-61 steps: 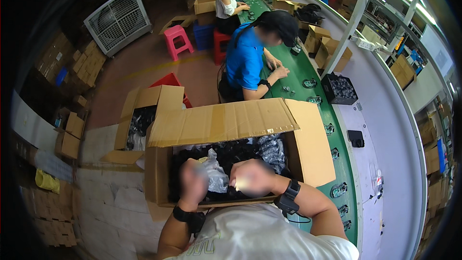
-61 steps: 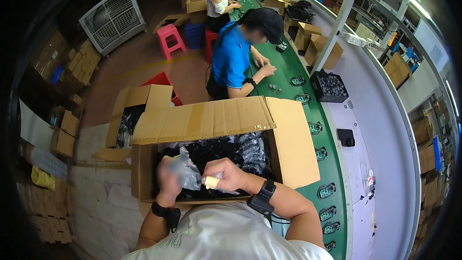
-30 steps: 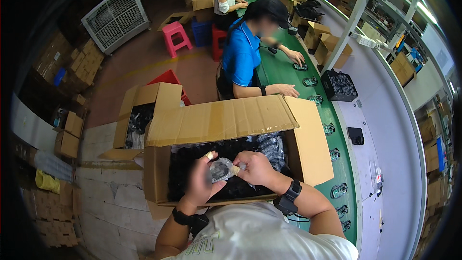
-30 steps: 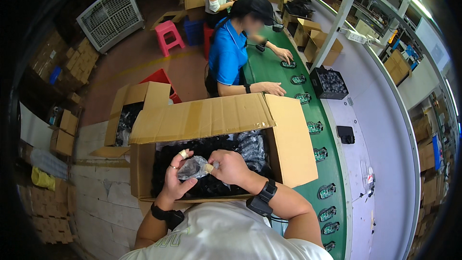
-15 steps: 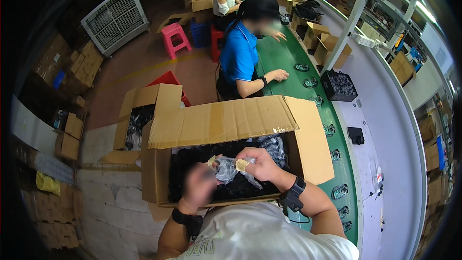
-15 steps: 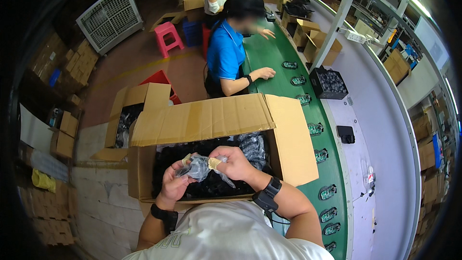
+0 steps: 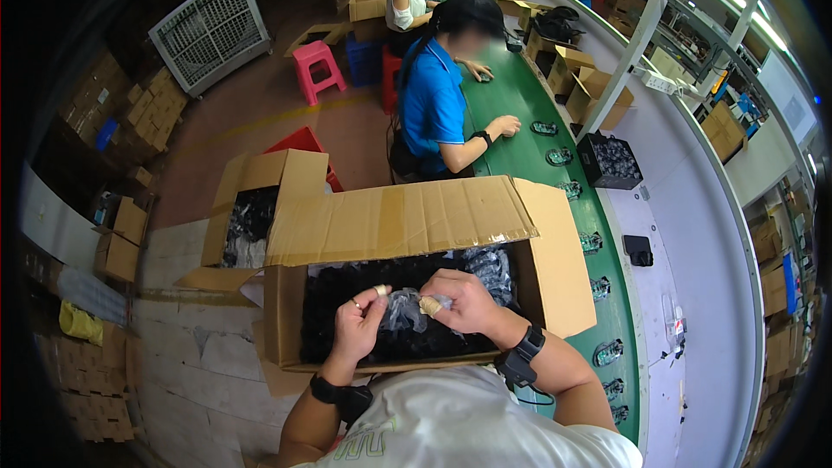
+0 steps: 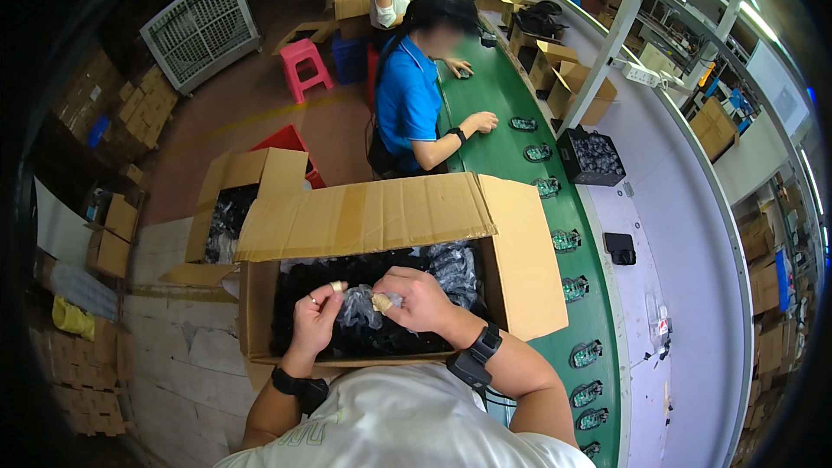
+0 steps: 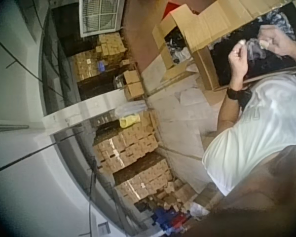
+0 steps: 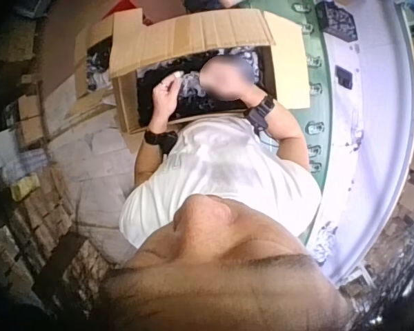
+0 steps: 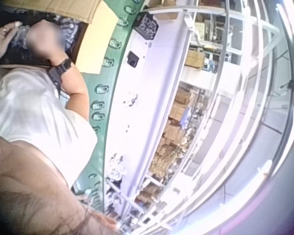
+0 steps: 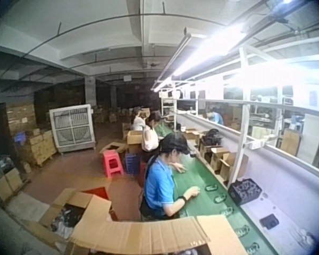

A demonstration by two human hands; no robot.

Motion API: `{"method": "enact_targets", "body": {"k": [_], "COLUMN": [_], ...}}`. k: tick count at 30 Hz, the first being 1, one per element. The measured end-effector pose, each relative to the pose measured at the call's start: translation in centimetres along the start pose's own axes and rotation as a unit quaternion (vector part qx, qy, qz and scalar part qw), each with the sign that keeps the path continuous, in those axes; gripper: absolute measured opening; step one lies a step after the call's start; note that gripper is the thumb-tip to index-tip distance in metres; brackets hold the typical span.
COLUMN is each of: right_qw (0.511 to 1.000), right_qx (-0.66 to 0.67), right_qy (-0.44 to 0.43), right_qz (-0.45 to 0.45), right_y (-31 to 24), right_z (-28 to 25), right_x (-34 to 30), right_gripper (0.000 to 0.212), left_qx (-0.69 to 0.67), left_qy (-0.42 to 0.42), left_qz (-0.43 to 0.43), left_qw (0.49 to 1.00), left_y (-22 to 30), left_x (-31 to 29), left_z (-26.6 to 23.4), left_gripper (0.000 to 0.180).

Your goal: The recorder is taking small white components out of plastic bags and placing them into a large cardboard box filled with black components.

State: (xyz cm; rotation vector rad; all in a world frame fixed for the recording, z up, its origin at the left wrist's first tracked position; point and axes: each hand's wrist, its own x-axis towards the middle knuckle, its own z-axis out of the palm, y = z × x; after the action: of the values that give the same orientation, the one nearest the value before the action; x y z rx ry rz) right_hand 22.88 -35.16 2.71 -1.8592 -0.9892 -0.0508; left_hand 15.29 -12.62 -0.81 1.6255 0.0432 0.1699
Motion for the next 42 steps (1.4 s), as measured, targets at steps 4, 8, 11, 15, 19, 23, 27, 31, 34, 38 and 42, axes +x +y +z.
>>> {"method": "enact_targets", "body": {"k": [4, 8, 11, 15, 19, 23, 27, 31, 34, 38, 42], "right_qw": [1.0, 0.985, 0.973, 0.966, 0.969, 0.968, 0.968, 0.967, 0.967, 0.976, 0.986], "right_qx": [-0.016, -0.11, -0.185, -0.219, -0.209, -0.161, -0.09, -0.082, -0.08, -0.058, -0.049], "right_qy": [0.024, 0.083, 0.099, 0.115, 0.12, 0.186, 0.232, 0.241, 0.241, 0.212, 0.152], "right_qz": [-0.004, -0.099, -0.099, -0.076, -0.056, -0.057, -0.024, -0.034, -0.033, -0.008, -0.047], "right_y": [0.1, -1.4, -1.7, -1.9, -1.6, -2.0, -0.6, -0.2, 0.8, -0.5, -0.6], "right_z": [-0.1, -1.2, -1.3, -1.5, -1.5, -2.1, -1.2, -1.2, -1.2, -0.7, -0.6], "right_x": [0.1, 0.6, 0.7, 1.4, 0.9, 0.8, 0.5, 0.2, -0.1, 0.3, 0.5], "right_gripper": [0.012, 0.012, 0.014, 0.015, 0.017, 0.017, 0.02, 0.022, 0.025, 0.028, 0.027], "left_qx": [0.071, 0.191, 0.275, 0.312, 0.283, 0.179, -0.128, -0.134, -0.074, 0.052, 0.21], "left_qy": [0.029, 0.131, 0.096, 0.184, 0.152, 0.135, -0.067, -0.112, -0.091, -0.107, -0.139], "left_qz": [0.015, 0.234, 0.247, 0.328, 0.33, 0.304, 0.203, 0.21, 0.273, 0.512, 0.436], "left_qw": [0.997, 0.944, 0.924, 0.872, 0.888, 0.926, 0.969, 0.962, 0.955, 0.851, 0.864], "left_y": [0.1, 1.7, 4.0, 3.7, 3.0, 3.5, 3.3, 3.1, 4.4, 7.8, 9.1], "left_x": [0.1, 0.7, 1.6, 1.9, 2.2, 1.3, 0.2, -0.1, -0.1, 1.4, 1.1], "left_z": [-0.6, -1.2, -1.6, -2.4, -1.8, -1.3, -0.7, 1.2, 1.9, 2.8, 3.8], "left_gripper": [0.016, 0.007, 0.007, 0.009, 0.009, 0.01, 0.042, 0.057, 0.04, 0.038, 0.066]}}
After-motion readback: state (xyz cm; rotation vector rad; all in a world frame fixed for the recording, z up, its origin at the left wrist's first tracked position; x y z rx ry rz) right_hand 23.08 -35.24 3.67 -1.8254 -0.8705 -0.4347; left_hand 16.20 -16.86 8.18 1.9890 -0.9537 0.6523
